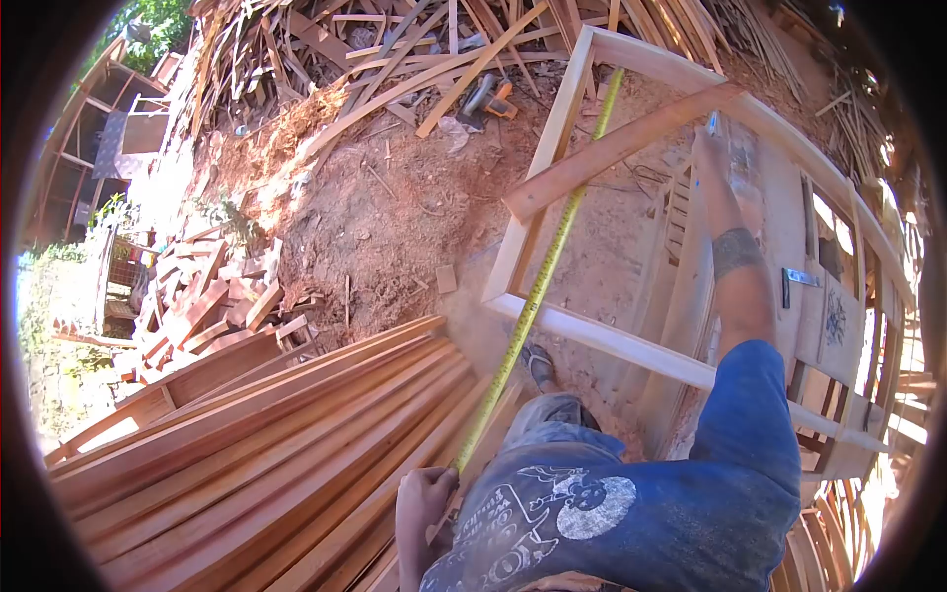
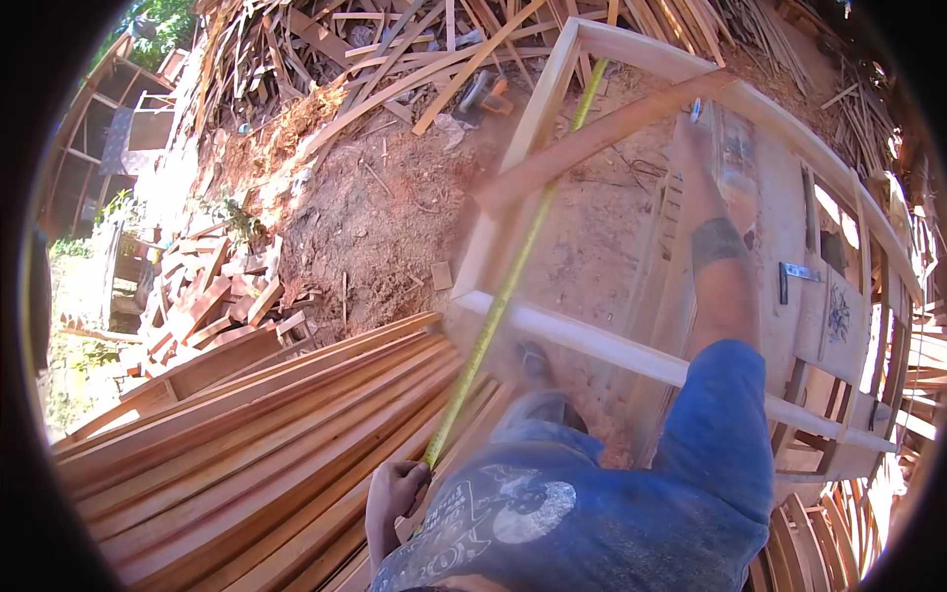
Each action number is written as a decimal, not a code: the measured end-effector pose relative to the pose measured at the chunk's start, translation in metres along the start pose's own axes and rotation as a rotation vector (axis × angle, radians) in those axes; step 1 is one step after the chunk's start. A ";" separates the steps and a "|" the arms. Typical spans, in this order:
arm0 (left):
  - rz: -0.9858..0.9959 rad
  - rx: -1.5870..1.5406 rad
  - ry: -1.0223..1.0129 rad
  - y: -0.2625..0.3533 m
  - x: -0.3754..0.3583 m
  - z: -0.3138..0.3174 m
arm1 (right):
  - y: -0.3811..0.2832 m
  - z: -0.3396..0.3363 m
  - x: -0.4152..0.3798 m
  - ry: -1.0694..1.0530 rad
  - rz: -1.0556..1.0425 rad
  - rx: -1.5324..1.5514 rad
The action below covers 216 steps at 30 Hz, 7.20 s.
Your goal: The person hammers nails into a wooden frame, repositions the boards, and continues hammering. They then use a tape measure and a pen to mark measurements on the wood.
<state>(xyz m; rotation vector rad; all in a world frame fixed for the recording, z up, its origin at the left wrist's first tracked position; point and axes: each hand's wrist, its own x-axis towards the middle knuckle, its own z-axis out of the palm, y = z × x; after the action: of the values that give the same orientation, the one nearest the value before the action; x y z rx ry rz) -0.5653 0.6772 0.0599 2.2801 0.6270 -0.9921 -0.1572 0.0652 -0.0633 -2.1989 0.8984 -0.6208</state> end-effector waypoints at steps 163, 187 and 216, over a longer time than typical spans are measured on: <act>-0.054 -0.516 -0.720 0.058 0.136 -0.024 | -0.109 0.197 -0.010 -0.540 0.107 0.608; -0.030 -0.424 -0.594 0.063 0.121 -0.022 | -0.082 0.268 0.066 -0.300 0.062 0.376; -0.007 -0.389 -0.599 0.067 0.124 -0.023 | -0.089 0.209 0.037 -0.436 0.081 0.650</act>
<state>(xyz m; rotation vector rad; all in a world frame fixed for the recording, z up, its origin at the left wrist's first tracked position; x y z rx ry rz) -0.4365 0.6668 -0.0014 1.5382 0.5085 -1.3412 0.0369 0.1699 -0.1295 -1.6049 0.4636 -0.3087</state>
